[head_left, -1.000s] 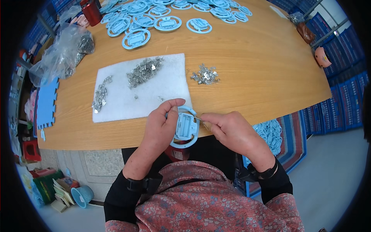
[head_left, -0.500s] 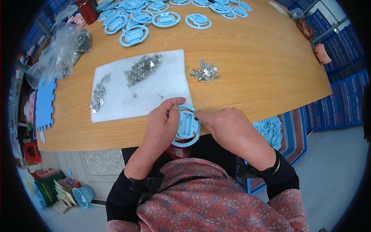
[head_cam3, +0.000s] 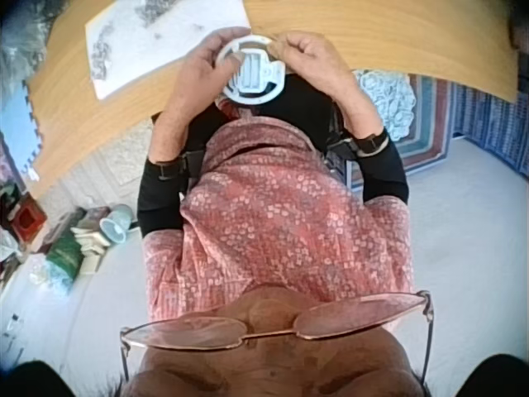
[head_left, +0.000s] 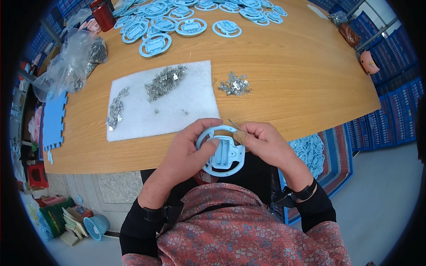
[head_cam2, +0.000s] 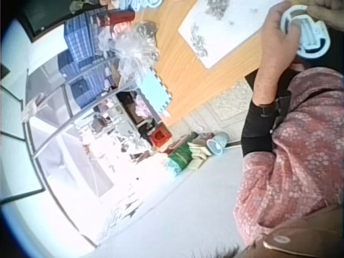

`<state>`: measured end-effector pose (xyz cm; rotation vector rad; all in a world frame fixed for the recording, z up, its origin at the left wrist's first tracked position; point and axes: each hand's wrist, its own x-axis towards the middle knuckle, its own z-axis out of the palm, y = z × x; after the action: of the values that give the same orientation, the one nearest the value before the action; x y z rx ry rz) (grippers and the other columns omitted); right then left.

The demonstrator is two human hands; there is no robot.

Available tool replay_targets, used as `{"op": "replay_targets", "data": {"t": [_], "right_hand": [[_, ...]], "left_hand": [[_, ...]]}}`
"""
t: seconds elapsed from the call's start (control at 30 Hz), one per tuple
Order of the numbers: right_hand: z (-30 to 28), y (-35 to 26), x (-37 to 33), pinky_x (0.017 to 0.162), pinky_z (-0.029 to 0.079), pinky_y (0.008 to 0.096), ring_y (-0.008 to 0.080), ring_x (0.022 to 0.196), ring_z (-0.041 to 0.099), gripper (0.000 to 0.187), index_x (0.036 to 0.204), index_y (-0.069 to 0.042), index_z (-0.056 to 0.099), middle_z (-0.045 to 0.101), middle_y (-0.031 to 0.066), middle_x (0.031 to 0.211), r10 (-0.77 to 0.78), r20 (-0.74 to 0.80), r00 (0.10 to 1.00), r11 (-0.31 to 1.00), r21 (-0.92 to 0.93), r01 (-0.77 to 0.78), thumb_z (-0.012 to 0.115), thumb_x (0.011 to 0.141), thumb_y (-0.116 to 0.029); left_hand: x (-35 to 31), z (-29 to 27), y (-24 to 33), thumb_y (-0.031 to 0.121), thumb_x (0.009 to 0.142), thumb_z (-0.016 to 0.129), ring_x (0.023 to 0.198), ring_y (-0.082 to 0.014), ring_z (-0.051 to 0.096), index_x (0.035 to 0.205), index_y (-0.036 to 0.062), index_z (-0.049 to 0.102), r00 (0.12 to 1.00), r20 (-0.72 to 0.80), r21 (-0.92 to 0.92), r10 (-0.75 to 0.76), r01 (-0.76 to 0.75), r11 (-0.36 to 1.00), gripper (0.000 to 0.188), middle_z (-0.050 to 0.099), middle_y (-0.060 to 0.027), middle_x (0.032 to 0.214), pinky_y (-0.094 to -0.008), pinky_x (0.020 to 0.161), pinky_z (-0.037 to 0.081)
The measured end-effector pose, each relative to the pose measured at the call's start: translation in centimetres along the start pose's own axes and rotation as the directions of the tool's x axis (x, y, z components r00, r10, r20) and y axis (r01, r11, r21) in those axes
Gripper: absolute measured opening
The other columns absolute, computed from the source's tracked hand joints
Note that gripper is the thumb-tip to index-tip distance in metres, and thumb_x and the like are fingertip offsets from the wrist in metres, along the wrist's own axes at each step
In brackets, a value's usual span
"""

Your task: The person sits at a table and assembles light blue plastic rings by inserting small metal pins into them using a wooden stick. The person picks up a ring, aligns it, and uses the stick to push the pin into place, repeating this process for multiple units.

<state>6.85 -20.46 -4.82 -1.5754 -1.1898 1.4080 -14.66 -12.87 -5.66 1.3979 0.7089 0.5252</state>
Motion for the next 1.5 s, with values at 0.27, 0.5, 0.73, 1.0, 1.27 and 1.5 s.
{"op": "replay_targets", "data": {"t": [0.27, 0.5, 0.73, 1.0, 1.27, 1.5], "right_hand": [[1.4, -1.4, -0.9, 0.067, 0.048, 0.0244, 0.0053, 0.072, 0.055, 0.025, 0.115, 0.002, 0.065, 0.063, 0.0, 0.08, -0.237, -0.131, 0.963, 0.964, 0.09, 0.25, 0.059, 0.1, -0.017], [4.0, -0.4, -0.2, 0.068, 0.054, 0.0314, 0.0197, 0.078, 0.072, 0.034, 0.128, -0.004, 0.062, 0.071, 0.0099, 0.086, -0.421, -0.106, 0.901, 0.907, -0.08, 0.414, 0.056, 0.095, -0.007], [4.6, -0.4, -0.1, 0.056, 0.051, 0.0367, 0.0277, 0.061, 0.066, 0.042, 0.124, -0.014, 0.067, 0.066, 0.0091, 0.07, -0.651, 0.026, 0.758, 0.565, -0.65, 0.508, 0.065, 0.082, -0.01], [3.4, -1.5, 0.1, 0.056, 0.051, 0.04, 0.0319, 0.064, 0.066, 0.029, 0.114, -0.011, 0.069, 0.068, 0.0115, 0.076, -0.607, 0.096, 0.789, 0.682, -0.447, 0.579, 0.064, 0.085, -0.011], [4.5, -4.2, 6.8, 0.072, 0.052, 0.0447, 0.0357, 0.082, 0.065, 0.018, 0.102, -0.007, 0.068, 0.065, 0.0154, 0.086, -0.504, 0.02, 0.864, 0.63, -0.675, 0.383, 0.064, 0.09, -0.019], [6.7, -5.7, 10.1, 0.071, 0.052, 0.0464, 0.0359, 0.083, 0.065, 0.02, 0.104, -0.01, 0.069, 0.064, 0.013, 0.089, -0.523, 0.121, 0.844, 0.528, -0.731, 0.432, 0.064, 0.089, -0.022]], "left_hand": [[0.4, -0.5, -0.7, 0.013, 0.101, 0.037, 0.086, -0.0176, 0.065, 0.135, 0.0004, 0.049, 0.994, 0.009, 0.078, 0.109, -0.11, 0.991, 0.039, 0.062, -0.0102, 0.105, -0.0345, 0.08, 0.055], [0.3, -0.4, -0.7, 0.036, 0.108, 0.041, 0.079, -0.0172, 0.065, 0.139, -0.0015, 0.043, 0.994, 0.098, -0.451, -0.041, 0.082, 0.889, 0.049, 0.061, -0.0087, 0.1, -0.0285, 0.071, 0.055], [0.0, -0.1, -1.4, 0.038, 0.109, 0.037, 0.08, -0.0128, 0.062, 0.14, 0.0046, 0.046, 0.993, 0.009, -0.304, -0.12, 0.117, 0.945, 0.046, 0.061, -0.0064, 0.103, -0.026, 0.068, 0.052], [-2.4, -2.9, -1.3, 0.016, 0.097, 0.052, 0.088, -0.0149, 0.064, 0.115, 0.004, 0.053, 0.965, -0.07, -0.615, -0.251, 0.157, 0.773, 0.022, 0.062, -0.0055, 0.1, -0.0251, 0.072, 0.055], [-4.8, -6.1, -1.5, -0.002, 0.081, 0.051, 0.098, -0.0106, 0.062, 0.124, 0.0009, 0.052, 0.99, -0.1, -0.485, -0.098, 0.038, 0.874, 0.043, 0.064, -0.0054, 0.108, -0.0264, 0.089, 0.05], [-5.2, -6.1, -0.6, -0.002, 0.087, 0.051, 0.105, -0.0087, 0.06, 0.129, 0.0003, 0.05, 0.988, -0.121, -0.365, -0.1, 0.049, 0.93, 0.043, 0.063, -0.0046, 0.116, -0.0261, 0.092, 0.049]]}}
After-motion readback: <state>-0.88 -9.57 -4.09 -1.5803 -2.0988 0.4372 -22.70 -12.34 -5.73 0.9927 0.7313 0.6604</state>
